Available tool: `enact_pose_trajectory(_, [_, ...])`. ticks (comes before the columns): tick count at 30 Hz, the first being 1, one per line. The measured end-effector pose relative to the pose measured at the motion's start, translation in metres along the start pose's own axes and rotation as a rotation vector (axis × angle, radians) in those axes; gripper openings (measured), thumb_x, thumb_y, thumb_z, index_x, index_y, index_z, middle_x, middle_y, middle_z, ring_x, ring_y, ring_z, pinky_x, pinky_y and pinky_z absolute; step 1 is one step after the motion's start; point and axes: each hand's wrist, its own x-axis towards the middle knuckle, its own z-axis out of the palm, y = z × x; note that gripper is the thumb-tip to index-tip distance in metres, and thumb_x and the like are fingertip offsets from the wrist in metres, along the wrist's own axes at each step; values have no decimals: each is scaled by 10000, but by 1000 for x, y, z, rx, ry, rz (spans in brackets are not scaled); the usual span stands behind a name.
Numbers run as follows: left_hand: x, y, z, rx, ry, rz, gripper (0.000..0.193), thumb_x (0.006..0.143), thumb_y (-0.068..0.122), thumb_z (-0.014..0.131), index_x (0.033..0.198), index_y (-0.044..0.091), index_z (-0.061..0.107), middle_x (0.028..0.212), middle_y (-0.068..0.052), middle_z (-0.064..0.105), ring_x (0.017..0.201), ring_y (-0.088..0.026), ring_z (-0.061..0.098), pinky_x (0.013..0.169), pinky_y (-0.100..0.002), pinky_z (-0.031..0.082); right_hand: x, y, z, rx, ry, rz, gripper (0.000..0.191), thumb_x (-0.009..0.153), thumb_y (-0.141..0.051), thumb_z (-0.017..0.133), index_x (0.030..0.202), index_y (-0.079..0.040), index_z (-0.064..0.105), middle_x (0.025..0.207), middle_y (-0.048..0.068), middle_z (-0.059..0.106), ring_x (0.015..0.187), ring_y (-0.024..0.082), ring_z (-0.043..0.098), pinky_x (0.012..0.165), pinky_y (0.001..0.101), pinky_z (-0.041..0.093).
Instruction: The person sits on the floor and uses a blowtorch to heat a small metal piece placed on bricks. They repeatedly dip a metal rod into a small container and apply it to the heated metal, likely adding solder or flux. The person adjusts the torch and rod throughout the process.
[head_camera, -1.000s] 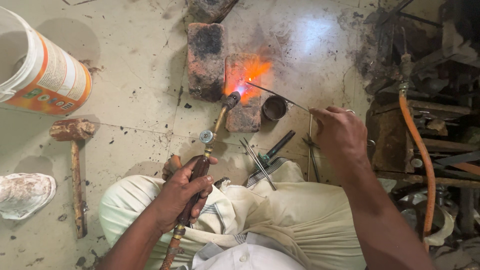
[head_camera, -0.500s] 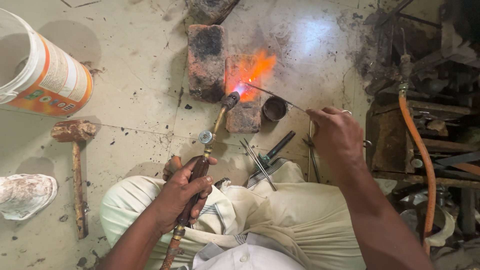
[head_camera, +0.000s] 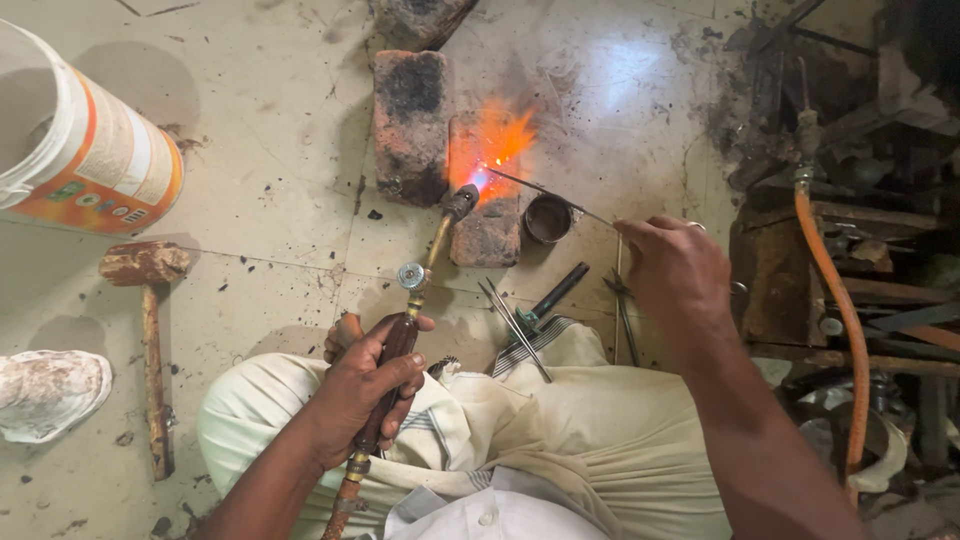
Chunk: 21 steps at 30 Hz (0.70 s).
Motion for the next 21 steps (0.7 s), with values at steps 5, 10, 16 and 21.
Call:
enact_pose_trajectory(5, [1,-1,0,0,24,-19,447,918,189,620,1353,160,521,688,-20,514,364,-69,471,287,-239,392,0,3,-1,0,-6,7,290,904,-132,709,1132,-277,813,1036,15,759,907,286,718,786,419,591])
enact_pose_trajectory(10, [0,-2,-2,-7,29,-26,452,918,179,622,1357,154,519,691,-20,514,364,-70,467,293,-243,400,1,3,4,15,-13,31,265,921,-142,705,1122,-275,815,1025,14,760,896,294,718,764,427,590])
enact_pose_trajectory(16, [1,-1,-1,-5,16,-14,450,922,189,621,1359,159,517,692,-16,511,365,-68,470,289,-242,398,5,3,8,33,13,-7,251,932,-140,710,1124,-260,818,1015,32,759,883,297,725,746,429,590])
enact_pose_trajectory(21, [1,0,0,-10,18,-24,445,927,187,615,1359,160,513,689,-18,511,366,-68,471,289,-242,397,7,1,6,59,21,19,208,950,-175,718,1108,-266,817,1030,23,758,920,286,723,771,424,587])
